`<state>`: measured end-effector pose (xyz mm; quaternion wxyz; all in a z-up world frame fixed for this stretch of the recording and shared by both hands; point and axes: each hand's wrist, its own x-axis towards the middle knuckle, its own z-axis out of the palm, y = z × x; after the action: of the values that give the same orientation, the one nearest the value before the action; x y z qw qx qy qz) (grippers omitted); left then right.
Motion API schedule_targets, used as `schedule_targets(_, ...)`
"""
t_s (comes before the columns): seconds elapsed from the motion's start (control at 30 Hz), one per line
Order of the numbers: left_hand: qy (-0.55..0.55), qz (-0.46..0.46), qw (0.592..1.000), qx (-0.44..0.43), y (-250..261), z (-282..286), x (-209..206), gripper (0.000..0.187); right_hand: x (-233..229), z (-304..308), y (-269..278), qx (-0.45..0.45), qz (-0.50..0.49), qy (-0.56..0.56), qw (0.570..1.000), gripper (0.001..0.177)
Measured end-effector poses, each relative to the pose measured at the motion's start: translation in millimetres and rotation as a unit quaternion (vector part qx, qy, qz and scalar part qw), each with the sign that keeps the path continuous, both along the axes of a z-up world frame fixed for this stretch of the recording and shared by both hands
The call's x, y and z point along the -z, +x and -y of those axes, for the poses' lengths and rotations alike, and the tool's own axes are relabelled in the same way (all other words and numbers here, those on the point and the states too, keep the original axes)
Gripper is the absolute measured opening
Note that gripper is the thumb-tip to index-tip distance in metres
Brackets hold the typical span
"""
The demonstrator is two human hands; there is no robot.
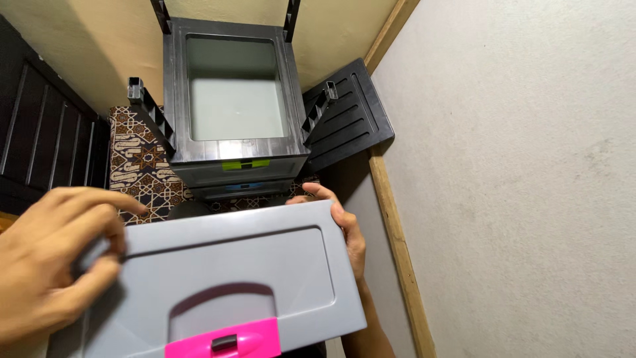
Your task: The person assembles a plastic storage container by attaching black side clips to a dark gray frame, then placing a light gray bin with a pink latch into the frame. The person secures the bin and adjusts the latch.
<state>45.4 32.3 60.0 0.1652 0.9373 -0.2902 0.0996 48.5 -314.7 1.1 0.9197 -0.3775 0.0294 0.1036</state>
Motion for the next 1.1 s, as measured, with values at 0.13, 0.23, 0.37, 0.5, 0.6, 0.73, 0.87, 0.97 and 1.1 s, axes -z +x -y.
schedule_targets(0.13, 0.048, -0.108, 0.988, 0.100, 21.0, 66.1, -24.9, 0.062, 6.7, -5.3, -1.2, 0.022, 0.001, -0.008, 1.000, 0.069)
schedule_targets(0.23, 0.065, -0.162, 0.969, 0.177, 30.0, 115.8, -33.5, 0.085, 7.6, -5.3, -2.9, 0.046, -0.034, 0.008, 0.998, 0.068)
schedule_targets(0.37, 0.171, -0.269, 0.937, 0.144, 38.3, 139.4, -45.3, 0.100, 12.3, -0.1, 1.2, 0.054, -0.033, -0.023, 0.998, 0.067)
schedule_targets(0.5, 0.193, -0.261, 0.934, 0.148, 38.0, 139.6, -43.6, 0.100, 20.5, -0.9, 1.1, 0.064, 0.009, -0.058, 0.996, 0.068)
schedule_targets(0.6, 0.143, -0.207, 0.953, 0.171, 40.8, 135.9, -39.5, 0.099, 22.4, -1.0, 0.3, 0.049, 0.006, -0.069, 0.996, 0.067)
schedule_targets(0.73, 0.194, -0.281, 0.934, 0.106, 43.2, 133.3, -42.3, 0.101, 15.3, -0.9, 10.1, -0.021, -0.007, -0.079, 0.997, 0.063)
schedule_targets(0.87, 0.195, -0.279, 0.936, 0.091, 47.3, 131.7, -50.4, 0.100, 8.5, 0.9, 12.0, -0.072, -0.012, -0.081, 0.994, 0.072)
schedule_targets(0.97, 0.213, -0.286, 0.931, 0.077, 46.9, 133.9, -53.8, 0.100, 10.2, 1.1, 7.9, -0.074, -0.005, -0.090, 0.993, 0.080)
schedule_targets(1.1, 0.230, -0.269, 0.931, 0.090, 42.4, 139.9, -53.3, 0.098, 19.7, 3.7, 9.1, -0.062, 0.007, -0.073, 0.995, 0.085)
